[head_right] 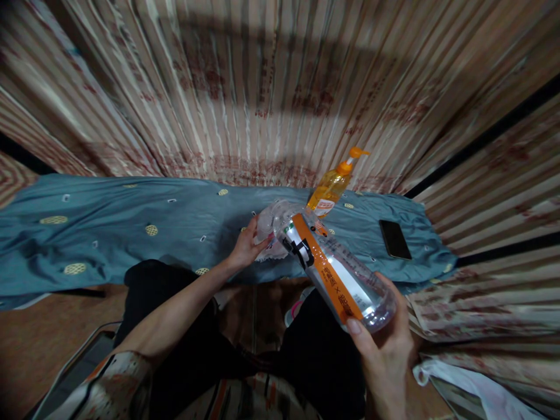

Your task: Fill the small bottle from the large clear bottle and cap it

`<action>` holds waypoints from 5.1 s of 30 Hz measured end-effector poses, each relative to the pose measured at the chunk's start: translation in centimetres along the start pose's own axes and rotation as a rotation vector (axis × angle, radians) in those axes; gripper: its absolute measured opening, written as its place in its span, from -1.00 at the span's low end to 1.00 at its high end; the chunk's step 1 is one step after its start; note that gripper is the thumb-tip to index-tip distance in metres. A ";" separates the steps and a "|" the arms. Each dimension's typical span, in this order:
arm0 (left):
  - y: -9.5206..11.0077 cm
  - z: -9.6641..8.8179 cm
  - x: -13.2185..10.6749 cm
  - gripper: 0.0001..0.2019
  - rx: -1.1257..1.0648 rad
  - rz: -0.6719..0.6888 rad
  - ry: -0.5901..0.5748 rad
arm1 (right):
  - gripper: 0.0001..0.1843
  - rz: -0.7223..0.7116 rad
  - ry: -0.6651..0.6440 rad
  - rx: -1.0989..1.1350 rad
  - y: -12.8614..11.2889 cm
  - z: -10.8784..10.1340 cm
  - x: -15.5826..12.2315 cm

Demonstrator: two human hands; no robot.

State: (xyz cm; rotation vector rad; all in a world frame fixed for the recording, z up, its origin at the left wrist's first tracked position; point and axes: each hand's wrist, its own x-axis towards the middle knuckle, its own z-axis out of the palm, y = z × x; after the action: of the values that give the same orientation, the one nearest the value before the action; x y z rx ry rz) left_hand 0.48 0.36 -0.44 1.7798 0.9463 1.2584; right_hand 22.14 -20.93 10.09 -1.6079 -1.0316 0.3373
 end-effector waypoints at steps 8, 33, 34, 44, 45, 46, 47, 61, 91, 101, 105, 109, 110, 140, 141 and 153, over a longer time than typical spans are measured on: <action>0.2 0.1 0.0 -0.39 0.000 -0.035 0.002 | -0.16 0.012 0.014 0.012 0.5 0.0 -0.2; 0.5 0.4 0.0 -0.37 -0.068 -0.047 0.011 | -0.18 0.007 -0.024 -0.007 -0.1 0.3 -0.1; 0.5 0.4 0.1 -0.36 -0.068 -0.046 0.014 | -0.18 0.007 -0.020 -0.008 -0.1 0.3 0.0; 0.9 0.3 0.1 -0.39 -0.009 -0.057 0.033 | -0.16 0.056 0.026 0.019 0.6 0.4 0.2; 0.8 0.3 0.0 -0.39 -0.006 -0.056 0.040 | -0.16 0.057 0.028 0.018 0.6 0.3 0.2; 0.8 0.3 0.0 -0.38 -0.003 -0.059 0.043 | -0.15 0.060 0.027 0.018 0.7 0.3 0.2; 0.9 0.3 0.0 -0.38 -0.001 -0.061 0.041 | -0.15 0.061 0.026 0.017 0.7 0.3 0.2; 1.3 0.3 0.1 -0.39 -0.022 -0.074 0.015 | -0.18 0.055 -0.005 0.032 1.3 0.2 0.0; 0.5 0.5 0.1 -0.36 -0.006 -0.034 0.030 | -0.14 0.061 -0.015 0.021 0.7 0.3 -0.2; 1.1 0.3 0.1 -0.39 0.009 -0.009 0.015 | -0.16 0.073 -0.003 0.001 0.9 0.2 0.0; 1.2 0.3 0.1 -0.38 0.010 -0.043 0.006 | -0.19 0.058 -0.006 0.007 0.6 0.3 -0.1; 1.1 0.4 0.1 -0.37 -0.008 -0.038 0.020 | -0.17 0.067 -0.011 0.021 0.6 0.3 -0.1; 1.0 0.4 0.1 -0.37 -0.008 -0.040 0.021 | -0.16 0.069 -0.010 0.016 0.6 0.3 -0.1; 1.3 0.3 0.1 -0.39 0.003 -0.044 0.011 | -0.16 0.050 0.005 0.005 0.1 0.1 0.0; 1.3 0.3 0.1 -0.39 0.003 -0.043 0.015 | -0.16 0.048 0.006 0.007 0.2 0.1 0.0; 1.3 0.2 0.2 -0.37 0.017 -0.045 0.013 | -0.17 0.076 -0.005 0.011 0.5 0.0 0.0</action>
State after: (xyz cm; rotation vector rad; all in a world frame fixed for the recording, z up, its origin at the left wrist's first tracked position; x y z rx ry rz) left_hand 0.97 -0.07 0.74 1.7556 1.0012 1.2382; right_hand 22.29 -20.92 9.66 -1.6401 -0.9719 0.3975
